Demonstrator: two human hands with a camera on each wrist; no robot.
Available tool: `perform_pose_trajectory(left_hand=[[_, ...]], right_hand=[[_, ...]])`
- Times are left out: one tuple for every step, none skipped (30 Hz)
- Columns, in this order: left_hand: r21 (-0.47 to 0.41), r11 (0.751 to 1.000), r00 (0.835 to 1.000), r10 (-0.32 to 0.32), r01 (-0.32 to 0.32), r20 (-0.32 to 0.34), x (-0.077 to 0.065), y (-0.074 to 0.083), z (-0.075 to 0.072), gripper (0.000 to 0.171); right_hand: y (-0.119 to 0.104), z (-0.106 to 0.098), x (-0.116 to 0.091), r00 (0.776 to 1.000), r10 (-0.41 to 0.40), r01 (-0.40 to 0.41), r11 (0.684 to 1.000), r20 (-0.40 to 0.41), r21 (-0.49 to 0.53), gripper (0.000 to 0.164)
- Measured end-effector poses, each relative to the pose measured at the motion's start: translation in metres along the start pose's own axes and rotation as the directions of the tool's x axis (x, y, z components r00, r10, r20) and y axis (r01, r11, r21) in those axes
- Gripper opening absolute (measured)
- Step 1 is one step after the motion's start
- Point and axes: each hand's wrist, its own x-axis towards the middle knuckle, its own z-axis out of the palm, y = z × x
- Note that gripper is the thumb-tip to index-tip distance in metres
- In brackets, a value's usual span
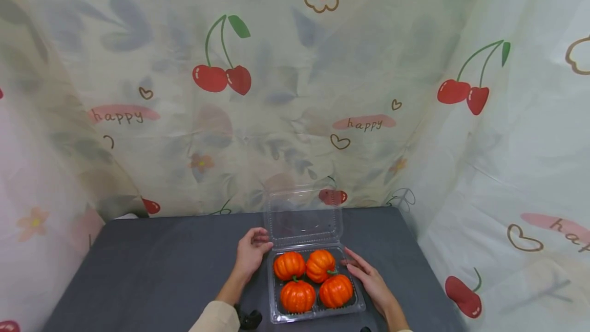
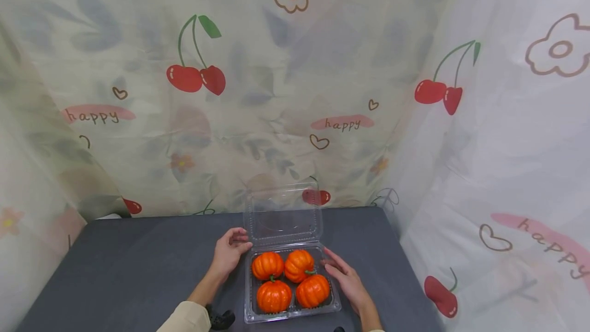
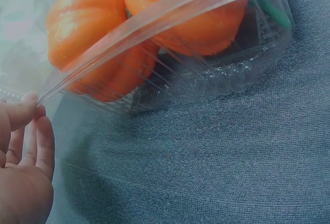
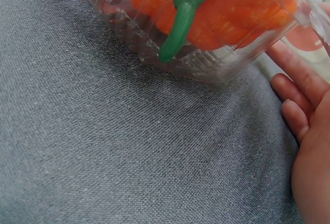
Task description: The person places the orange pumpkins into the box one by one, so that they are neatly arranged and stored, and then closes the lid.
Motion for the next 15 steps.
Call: perform_pose_trajectory(left_hand=[[-0.002, 1.000, 1.000, 0.000, 0.000, 0.002, -0.0004, -0.0002, -0.0004, 0.032], [-0.006, 1.000, 1.000, -0.001, 0.001, 0.003, -0.0008, -0.0003, -0.0008, 0.032], [-0.010, 1.000, 1.000, 0.008, -0.008, 0.005, -0.0013, -0.0004, -0.0010, 0.031], [-0.013, 1.000, 1.000, 0.013, -0.013, 0.006, -0.0015, -0.0006, -0.0013, 0.031], [-0.018, 1.000, 1.000, 0.020, -0.020, 0.007, -0.0016, -0.0008, -0.0016, 0.031], [-0.023, 0.999, 1.000, 0.025, -0.025, 0.008, -0.0019, -0.0008, -0.0016, 0.030], [-0.027, 0.999, 0.999, 0.032, -0.031, 0.010, -0.0021, -0.0006, -0.0018, 0.030], [-0.032, 0.999, 0.999, 0.036, -0.035, 0.011, -0.0024, -0.0002, -0.0021, 0.030], [-0.035, 0.999, 0.999, 0.039, -0.038, 0.012, -0.0027, 0.0002, -0.0023, 0.029], [-0.039, 0.999, 0.999, 0.034, -0.034, 0.013, -0.0028, 0.0004, -0.0027, 0.028], [-0.038, 0.998, 0.999, 0.042, -0.042, 0.015, -0.0032, 0.0007, -0.0029, 0.028], [-0.042, 0.998, 0.999, 0.042, -0.041, 0.017, -0.0036, 0.0009, -0.0032, 0.027], [-0.045, 0.998, 0.999, 0.042, -0.041, 0.019, -0.0039, 0.0008, -0.0035, 0.026], [-0.046, 0.998, 0.999, 0.042, -0.041, 0.021, -0.0043, 0.0005, -0.0038, 0.026], [-0.048, 0.998, 0.999, 0.044, -0.042, 0.023, -0.0045, 0.0000, -0.0039, 0.025]], right_hand=[[-0.0003, 0.0002, -0.0003, 1.000, 0.002, -0.002, 1.000, 0.000, 0.006, 0.058], [-0.0006, 0.0004, -0.0006, 1.000, 0.000, 0.000, 1.000, 0.001, 0.008, 0.058], [-0.0008, 0.0005, -0.0009, 1.000, -0.002, 0.002, 1.000, 0.003, 0.009, 0.058], [-0.0011, 0.0006, -0.0013, 1.000, -0.004, 0.004, 1.000, 0.005, 0.008, 0.058], [-0.0013, 0.0007, -0.0017, 1.000, -0.006, 0.006, 1.000, 0.007, 0.009, 0.058], [-0.0015, 0.0008, -0.0018, 1.000, -0.007, 0.007, 1.000, 0.009, 0.010, 0.058], [-0.0015, 0.0009, -0.0019, 1.000, -0.006, 0.006, 1.000, 0.010, 0.012, 0.058], [-0.0015, 0.0009, -0.0021, 1.000, -0.007, 0.007, 1.000, 0.012, 0.010, 0.058], [-0.0015, 0.0009, -0.0021, 1.000, -0.006, 0.006, 1.000, 0.012, 0.010, 0.058], [-0.0014, 0.0008, -0.0020, 1.000, -0.004, 0.004, 1.000, 0.013, 0.012, 0.059], [-0.0012, 0.0007, -0.0018, 1.000, -0.002, 0.002, 1.000, 0.013, 0.014, 0.059], [-0.0011, 0.0006, -0.0015, 1.000, 0.000, 0.000, 1.000, 0.013, 0.016, 0.059], [-0.0010, 0.0004, -0.0013, 1.000, 0.002, -0.003, 1.000, 0.012, 0.015, 0.059], [-0.0010, 0.0002, -0.0013, 1.000, 0.006, -0.006, 1.000, 0.010, 0.015, 0.058], [-0.0012, 0.0000, -0.0012, 1.000, 0.009, -0.009, 1.000, 0.007, 0.015, 0.058]])
